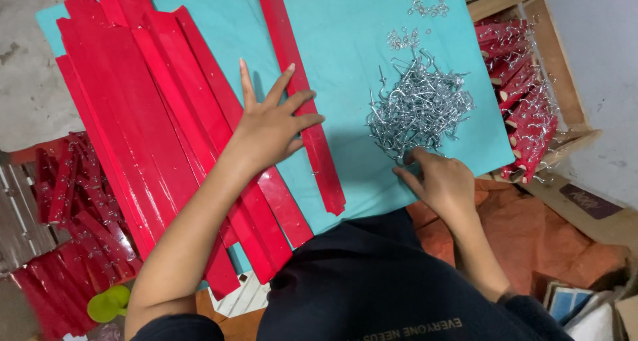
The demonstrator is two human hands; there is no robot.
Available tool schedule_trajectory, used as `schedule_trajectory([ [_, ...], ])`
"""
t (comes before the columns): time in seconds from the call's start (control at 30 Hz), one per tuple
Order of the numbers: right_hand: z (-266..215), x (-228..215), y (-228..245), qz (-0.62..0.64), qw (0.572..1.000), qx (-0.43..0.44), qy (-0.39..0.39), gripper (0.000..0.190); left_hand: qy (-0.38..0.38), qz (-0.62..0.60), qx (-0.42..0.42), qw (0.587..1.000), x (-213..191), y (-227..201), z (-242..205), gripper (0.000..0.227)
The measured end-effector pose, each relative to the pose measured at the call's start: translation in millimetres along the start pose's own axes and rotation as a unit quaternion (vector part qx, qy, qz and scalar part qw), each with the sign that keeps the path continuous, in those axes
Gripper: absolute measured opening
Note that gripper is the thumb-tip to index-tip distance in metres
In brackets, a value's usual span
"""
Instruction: Attaching metal hooks to red plastic strips and placing them in a crate
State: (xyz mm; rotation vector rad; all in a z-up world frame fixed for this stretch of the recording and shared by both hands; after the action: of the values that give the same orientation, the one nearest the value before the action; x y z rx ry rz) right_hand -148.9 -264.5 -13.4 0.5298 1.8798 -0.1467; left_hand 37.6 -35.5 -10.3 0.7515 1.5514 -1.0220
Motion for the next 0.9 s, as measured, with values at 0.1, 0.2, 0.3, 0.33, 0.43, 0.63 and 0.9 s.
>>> schedule_trajectory([
  [0.1,8,6,0,0.023,0.999,-0.020,-0.025,0.018,0.017,0.032,-0.023,0.999,-4,8,-4,0.062],
  [0.2,12,-12,-1,0.218,0.975,-0.046,0.000,0.012,-0.027,0.065,0.002,0.998,-2,14,-5,0.068],
  [0.3,21,-23,-13,0.361,0.931,-0.033,0.043,0.010,-0.119,0.130,0.086,0.981,4,20,-8,0.062],
  [0.33,25,-25,-16,0.419,0.903,-0.062,0.065,0.014,-0.096,0.122,0.085,0.984,7,22,-6,0.064],
  [0.43,29,-42,-13,0.464,0.879,-0.097,0.056,0.019,-0.083,0.135,0.087,0.984,15,33,-2,0.068],
  [0.63,21,-71,10,0.252,0.954,-0.128,-0.104,0.024,-0.180,0.146,0.097,0.968,9,45,-7,0.058],
  [0.9,36,-96,28,0.176,0.933,-0.277,-0.146,0.020,-0.099,0.046,0.042,0.993,13,46,-4,0.077],
])
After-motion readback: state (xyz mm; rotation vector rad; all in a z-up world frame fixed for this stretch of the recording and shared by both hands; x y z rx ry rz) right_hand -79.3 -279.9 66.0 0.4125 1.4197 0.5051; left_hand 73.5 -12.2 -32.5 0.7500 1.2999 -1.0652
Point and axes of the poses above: each hand's wrist, its own z-axis towards the middle knuckle, its own x-axis out of the palm, y = z × x, the point moved 5 cm from there along z, towards the middle knuckle, and after that the axes turned 3 degrees about x, right-handed, at the moved point
